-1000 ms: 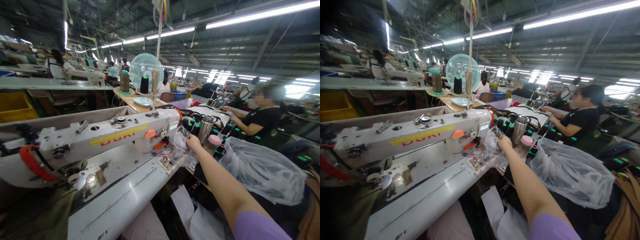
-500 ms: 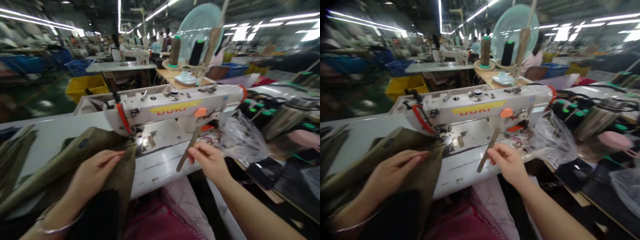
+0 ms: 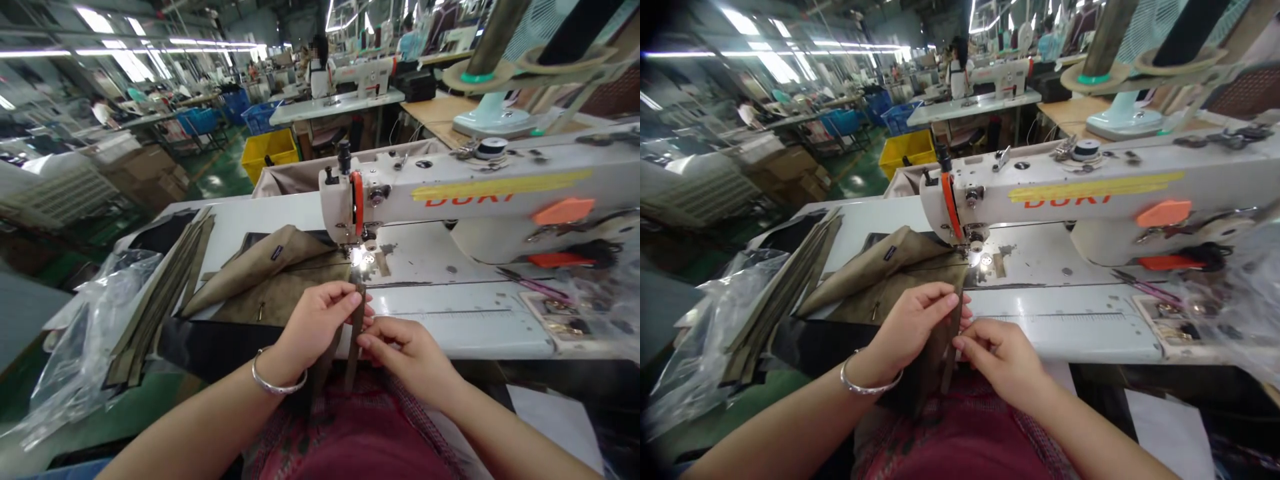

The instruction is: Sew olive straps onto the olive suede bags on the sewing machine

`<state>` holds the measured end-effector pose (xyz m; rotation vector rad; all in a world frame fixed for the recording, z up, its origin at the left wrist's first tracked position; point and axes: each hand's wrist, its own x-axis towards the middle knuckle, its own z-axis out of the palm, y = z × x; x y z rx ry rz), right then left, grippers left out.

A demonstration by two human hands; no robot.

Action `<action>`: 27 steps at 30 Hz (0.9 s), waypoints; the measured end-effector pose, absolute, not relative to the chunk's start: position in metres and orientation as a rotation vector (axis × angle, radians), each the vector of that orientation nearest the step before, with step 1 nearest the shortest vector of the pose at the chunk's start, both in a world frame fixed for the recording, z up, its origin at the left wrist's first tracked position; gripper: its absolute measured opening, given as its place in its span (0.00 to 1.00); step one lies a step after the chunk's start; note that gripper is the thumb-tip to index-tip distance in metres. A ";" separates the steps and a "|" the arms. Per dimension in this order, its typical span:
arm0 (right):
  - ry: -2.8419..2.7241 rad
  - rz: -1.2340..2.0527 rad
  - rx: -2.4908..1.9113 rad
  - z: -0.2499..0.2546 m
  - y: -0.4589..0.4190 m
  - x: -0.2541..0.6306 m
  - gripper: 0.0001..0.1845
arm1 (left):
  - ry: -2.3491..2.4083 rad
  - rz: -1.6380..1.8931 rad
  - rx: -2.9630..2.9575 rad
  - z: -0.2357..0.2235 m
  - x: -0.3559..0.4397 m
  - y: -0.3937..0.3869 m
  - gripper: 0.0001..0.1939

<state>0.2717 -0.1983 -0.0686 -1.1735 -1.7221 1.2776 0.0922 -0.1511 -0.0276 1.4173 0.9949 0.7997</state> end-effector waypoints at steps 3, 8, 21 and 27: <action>-2.147 0.884 -1.131 -0.069 -0.175 0.286 0.15 | 1.152 0.902 1.967 -0.024 0.075 -0.124 0.13; -2.561 0.248 -1.088 -0.078 -0.101 0.300 0.16 | 1.151 0.541 3.235 -0.050 0.062 -0.062 0.10; -2.484 0.296 -1.140 -0.104 -0.057 0.296 0.13 | 0.753 0.611 3.055 -0.098 0.048 -0.022 0.11; -2.437 0.447 -1.057 -0.101 -0.052 0.299 0.12 | 0.669 0.671 2.981 -0.092 0.052 -0.030 0.12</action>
